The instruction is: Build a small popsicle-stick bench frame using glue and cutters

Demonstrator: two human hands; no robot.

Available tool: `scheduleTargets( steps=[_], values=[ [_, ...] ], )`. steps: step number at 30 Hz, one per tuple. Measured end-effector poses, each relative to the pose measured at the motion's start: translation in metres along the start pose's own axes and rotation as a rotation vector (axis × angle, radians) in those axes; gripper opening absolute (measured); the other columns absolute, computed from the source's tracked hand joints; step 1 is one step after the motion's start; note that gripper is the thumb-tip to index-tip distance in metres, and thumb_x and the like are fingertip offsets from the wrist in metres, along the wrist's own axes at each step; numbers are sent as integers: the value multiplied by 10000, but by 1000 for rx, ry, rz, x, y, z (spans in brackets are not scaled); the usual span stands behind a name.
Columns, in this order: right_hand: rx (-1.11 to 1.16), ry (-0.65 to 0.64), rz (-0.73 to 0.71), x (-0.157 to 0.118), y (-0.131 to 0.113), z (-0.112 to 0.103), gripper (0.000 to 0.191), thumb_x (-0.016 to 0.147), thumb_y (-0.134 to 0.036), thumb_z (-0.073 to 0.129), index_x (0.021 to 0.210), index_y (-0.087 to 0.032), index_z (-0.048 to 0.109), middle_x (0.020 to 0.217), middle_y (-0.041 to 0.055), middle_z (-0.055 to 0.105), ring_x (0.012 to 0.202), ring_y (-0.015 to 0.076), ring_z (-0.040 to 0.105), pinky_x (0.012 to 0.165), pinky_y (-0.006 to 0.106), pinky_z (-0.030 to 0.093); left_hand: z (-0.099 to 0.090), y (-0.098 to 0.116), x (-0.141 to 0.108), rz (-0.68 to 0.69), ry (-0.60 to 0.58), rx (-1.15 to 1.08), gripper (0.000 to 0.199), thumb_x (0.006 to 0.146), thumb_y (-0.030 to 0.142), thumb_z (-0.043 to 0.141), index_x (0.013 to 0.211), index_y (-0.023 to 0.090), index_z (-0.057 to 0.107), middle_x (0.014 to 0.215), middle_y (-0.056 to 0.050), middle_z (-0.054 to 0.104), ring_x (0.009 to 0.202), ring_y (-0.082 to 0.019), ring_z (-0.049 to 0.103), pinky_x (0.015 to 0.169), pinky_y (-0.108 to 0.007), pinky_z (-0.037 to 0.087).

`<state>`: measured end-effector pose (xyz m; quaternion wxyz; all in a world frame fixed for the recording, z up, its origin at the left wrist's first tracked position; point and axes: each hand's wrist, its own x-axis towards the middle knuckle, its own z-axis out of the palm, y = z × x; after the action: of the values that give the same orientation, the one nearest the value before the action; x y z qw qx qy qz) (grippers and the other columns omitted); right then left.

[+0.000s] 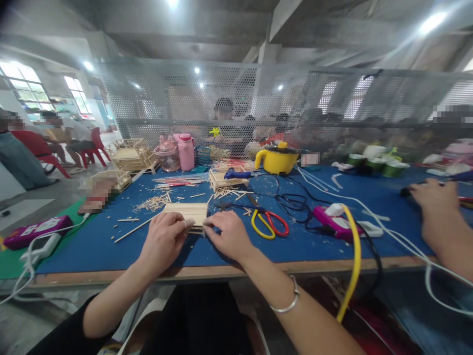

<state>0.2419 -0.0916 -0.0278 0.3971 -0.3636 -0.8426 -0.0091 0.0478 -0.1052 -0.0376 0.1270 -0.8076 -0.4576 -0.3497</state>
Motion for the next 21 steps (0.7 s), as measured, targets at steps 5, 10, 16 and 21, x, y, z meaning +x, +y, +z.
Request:
scheduleTargets(
  steps=[5, 10, 16, 21],
  values=[
    [-1, -16, 49, 0, -2, 4, 102, 830, -204, 565, 763, -189, 642, 755, 26, 691, 720, 151, 600, 706, 288, 397, -12, -8, -10, -76, 93, -139, 380, 776, 160, 526, 1147, 202, 598, 1092, -88, 578, 1022, -234, 521, 906, -398, 409],
    [35, -15, 114, 2, -2, 5, 125, 811, -189, 561, 715, -210, 638, 732, 8, 689, 696, 147, 604, 695, 283, 408, -24, -35, -25, -445, 254, -228, 298, 833, 286, 495, 1087, 205, 627, 1078, -81, 602, 1047, -232, 556, 919, -366, 437],
    [19, 15, 165, 0, -2, 8, 132, 791, -202, 568, 679, -223, 635, 702, -2, 696, 668, 159, 614, 683, 292, 418, -20, -49, -32, -472, 126, -414, 294, 819, 386, 534, 1022, 207, 648, 1050, -70, 617, 1033, -210, 572, 927, -355, 443],
    [1, 2, 178, 1, -3, 8, 128, 791, -201, 572, 692, -225, 649, 726, -3, 714, 673, 159, 624, 692, 297, 416, -17, -43, -26, -457, 110, -494, 221, 814, 372, 555, 908, 209, 671, 1000, -61, 612, 996, -194, 581, 898, -336, 456]
  ],
)
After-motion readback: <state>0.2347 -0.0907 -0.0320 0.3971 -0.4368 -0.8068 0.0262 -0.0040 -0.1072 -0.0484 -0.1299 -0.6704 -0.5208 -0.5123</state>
